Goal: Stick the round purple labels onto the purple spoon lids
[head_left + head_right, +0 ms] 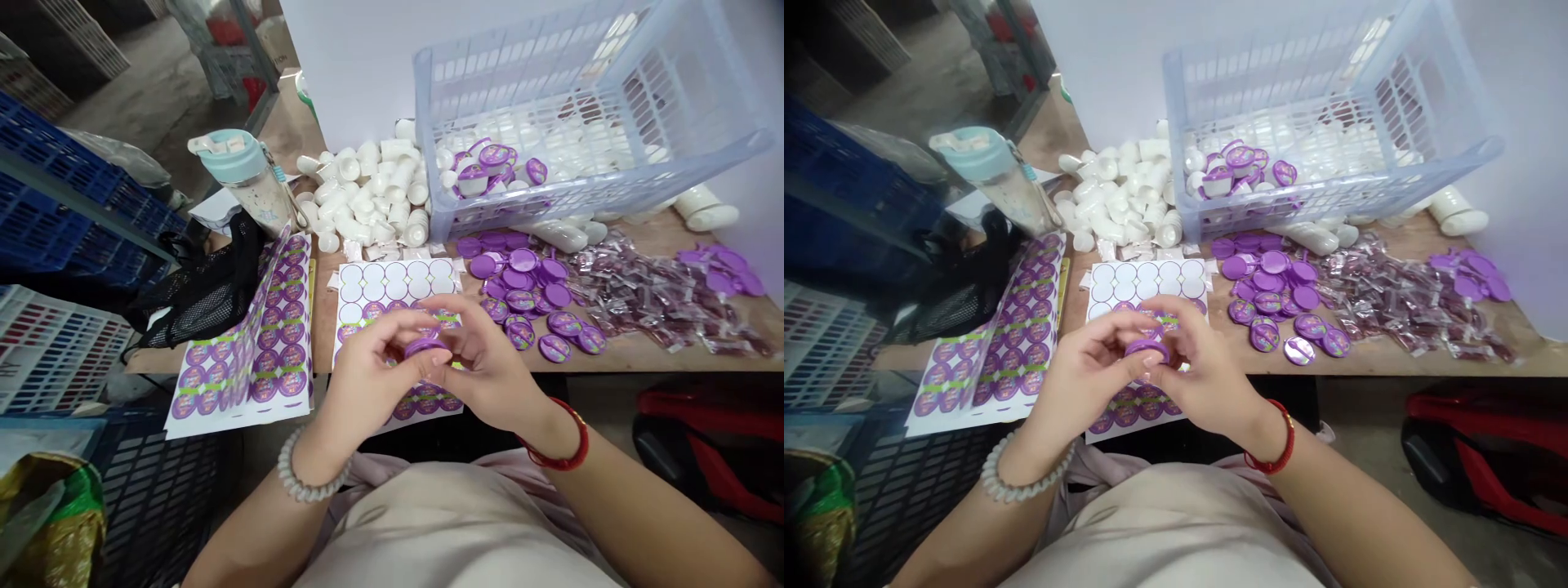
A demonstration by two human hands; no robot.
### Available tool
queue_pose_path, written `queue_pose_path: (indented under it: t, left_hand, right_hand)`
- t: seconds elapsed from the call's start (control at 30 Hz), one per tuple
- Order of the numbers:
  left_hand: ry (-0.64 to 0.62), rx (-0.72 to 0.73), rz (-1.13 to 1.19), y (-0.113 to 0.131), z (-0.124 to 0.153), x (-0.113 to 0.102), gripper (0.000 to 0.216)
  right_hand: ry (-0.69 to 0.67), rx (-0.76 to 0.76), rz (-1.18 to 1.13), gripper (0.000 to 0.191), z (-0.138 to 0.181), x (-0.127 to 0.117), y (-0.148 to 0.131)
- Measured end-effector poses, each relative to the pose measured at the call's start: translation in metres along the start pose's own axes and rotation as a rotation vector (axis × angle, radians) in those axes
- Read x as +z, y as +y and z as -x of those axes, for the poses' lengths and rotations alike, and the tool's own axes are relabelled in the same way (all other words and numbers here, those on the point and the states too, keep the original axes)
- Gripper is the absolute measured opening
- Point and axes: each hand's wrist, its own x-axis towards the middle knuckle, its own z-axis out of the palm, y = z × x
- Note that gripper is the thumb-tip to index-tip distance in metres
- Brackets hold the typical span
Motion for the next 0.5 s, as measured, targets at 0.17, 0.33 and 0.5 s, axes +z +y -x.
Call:
queue_pose_path:
  t: [0.17,0.33,0.5]
  left_hand:
    - [0.083,0.045,-0.139,-0.007,-0.005,0.003,0.009]
    - [0.122,0.025,-0.091,-0.011,-0.009,0.006,0.014]
    - [0.053,0.005,-0.115,-0.010,-0.009,0.007,0.012]
  right_hand:
    - [-0.003,0.000,-0.021,0.057,0.004,0.002,0.004]
    - [0.023,0.009,-0.075,0.051,0.007,0.001,0.006]
    - [0.061,0.008,-0.024,0.039,0.008,-0.004,0.012]
